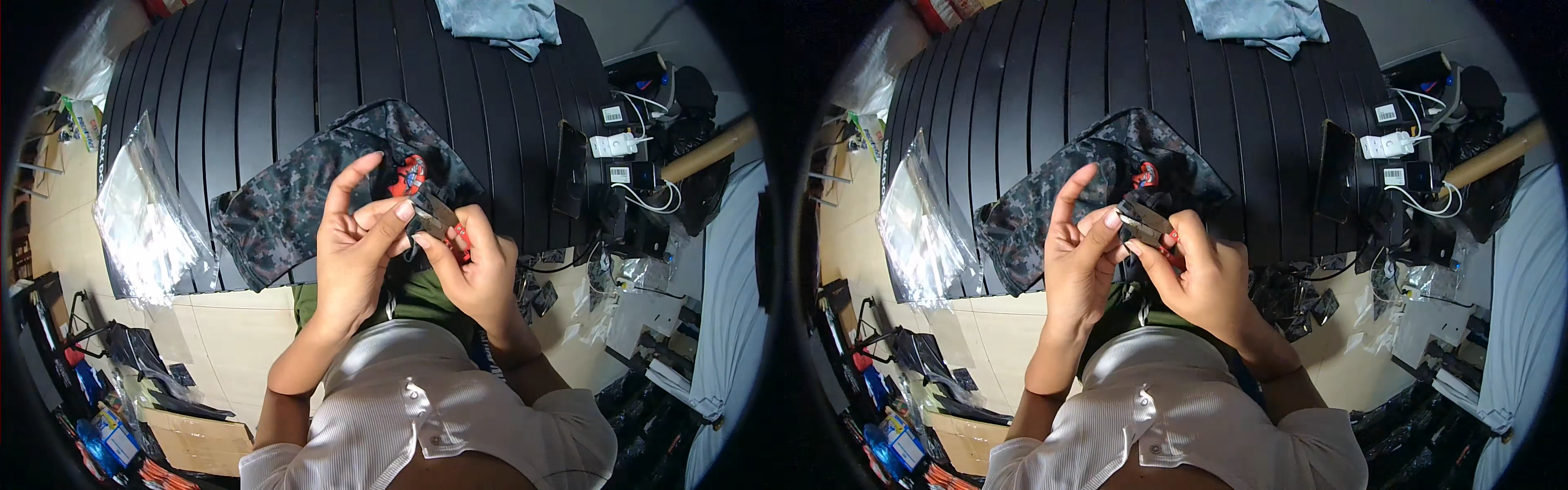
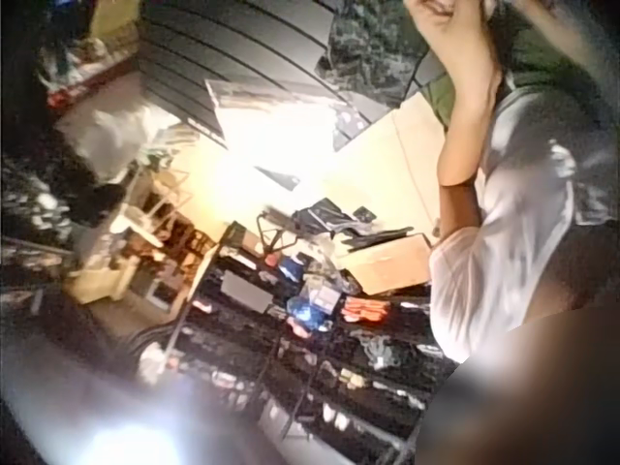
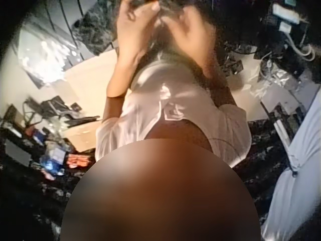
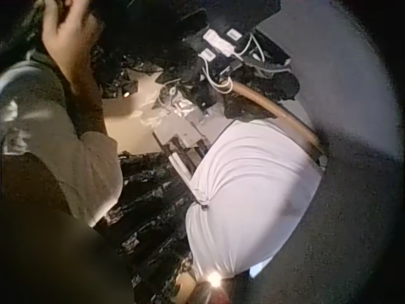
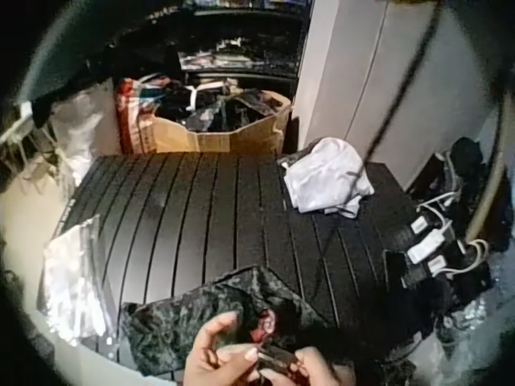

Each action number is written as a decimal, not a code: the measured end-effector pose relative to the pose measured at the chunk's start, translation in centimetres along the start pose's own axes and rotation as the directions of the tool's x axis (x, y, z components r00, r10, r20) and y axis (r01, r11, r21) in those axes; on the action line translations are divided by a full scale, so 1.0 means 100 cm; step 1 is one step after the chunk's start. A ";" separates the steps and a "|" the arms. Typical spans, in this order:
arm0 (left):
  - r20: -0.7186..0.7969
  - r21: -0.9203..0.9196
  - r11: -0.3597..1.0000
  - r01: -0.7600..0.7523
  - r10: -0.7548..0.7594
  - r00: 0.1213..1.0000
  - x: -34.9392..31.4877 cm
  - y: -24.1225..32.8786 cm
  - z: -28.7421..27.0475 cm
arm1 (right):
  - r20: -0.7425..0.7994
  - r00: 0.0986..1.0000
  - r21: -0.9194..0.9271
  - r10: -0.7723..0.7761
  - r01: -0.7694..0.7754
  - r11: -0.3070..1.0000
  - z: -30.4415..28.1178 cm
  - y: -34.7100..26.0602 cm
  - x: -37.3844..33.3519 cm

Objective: Trimming loose threads from fabric arm sleeves, folding them, and placing them into clear plastic packaging.

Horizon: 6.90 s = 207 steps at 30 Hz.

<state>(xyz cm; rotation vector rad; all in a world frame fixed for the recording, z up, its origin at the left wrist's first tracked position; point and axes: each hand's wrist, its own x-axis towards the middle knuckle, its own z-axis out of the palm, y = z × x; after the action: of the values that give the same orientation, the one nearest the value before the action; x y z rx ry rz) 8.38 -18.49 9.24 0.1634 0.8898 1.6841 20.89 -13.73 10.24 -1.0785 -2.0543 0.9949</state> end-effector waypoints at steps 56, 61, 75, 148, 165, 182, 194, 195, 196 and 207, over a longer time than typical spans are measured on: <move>0.393 0.269 0.957 0.113 -0.216 0.894 0.015 0.020 -0.014 | 0.132 0.987 0.389 -0.086 0.028 0.921 -0.021 0.015 0.002; 0.309 0.262 0.958 0.116 -0.198 0.930 0.012 0.017 -0.010 | 0.128 0.992 0.332 -0.025 -0.019 0.943 -0.028 0.010 0.006; 0.271 0.083 0.995 -0.059 0.034 0.962 0.004 -0.003 -0.002 | -0.098 0.990 -0.227 -0.106 0.082 0.970 -0.034 -0.011 -0.010; 0.130 0.201 0.965 -0.168 0.144 0.981 -0.007 -0.001 0.005 | -0.196 0.976 -0.080 -0.095 0.080 0.994 -0.032 -0.003 0.003; 0.208 0.187 0.964 -0.189 0.149 0.967 -0.010 -0.005 0.007 | -0.119 0.983 -0.142 -0.140 0.123 0.982 -0.017 -0.006 -0.001; 0.191 0.235 0.952 -0.199 0.155 0.969 -0.011 -0.004 0.010 | -0.171 0.974 -0.191 -0.147 0.114 0.975 -0.025 -0.003 0.000; 0.194 -0.005 1.000 -0.029 0.030 0.981 -0.008 -0.001 0.009 | -0.122 0.969 -0.129 -0.213 0.197 0.972 -0.024 0.002 0.001; 0.203 0.001 0.999 -0.046 0.045 0.978 -0.008 -0.002 0.008 | -0.113 0.970 -0.136 -0.213 0.198 0.971 -0.024 0.001 0.001; 0.212 0.007 0.998 -0.064 0.061 0.975 -0.009 -0.002 0.008 | -0.113 0.970 -0.135 -0.214 0.198 0.971 -0.023 0.000 0.001; 0.242 0.124 0.973 -0.193 0.159 0.957 -0.012 -0.005 0.005 | -0.082 0.983 -0.171 -0.167 0.151 0.974 -0.022 -0.007 0.004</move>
<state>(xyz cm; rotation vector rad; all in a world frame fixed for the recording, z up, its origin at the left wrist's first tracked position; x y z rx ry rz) 9.44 -19.29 9.69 0.5419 0.8415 1.7214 22.07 -12.90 12.09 -1.0037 -2.1346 0.6918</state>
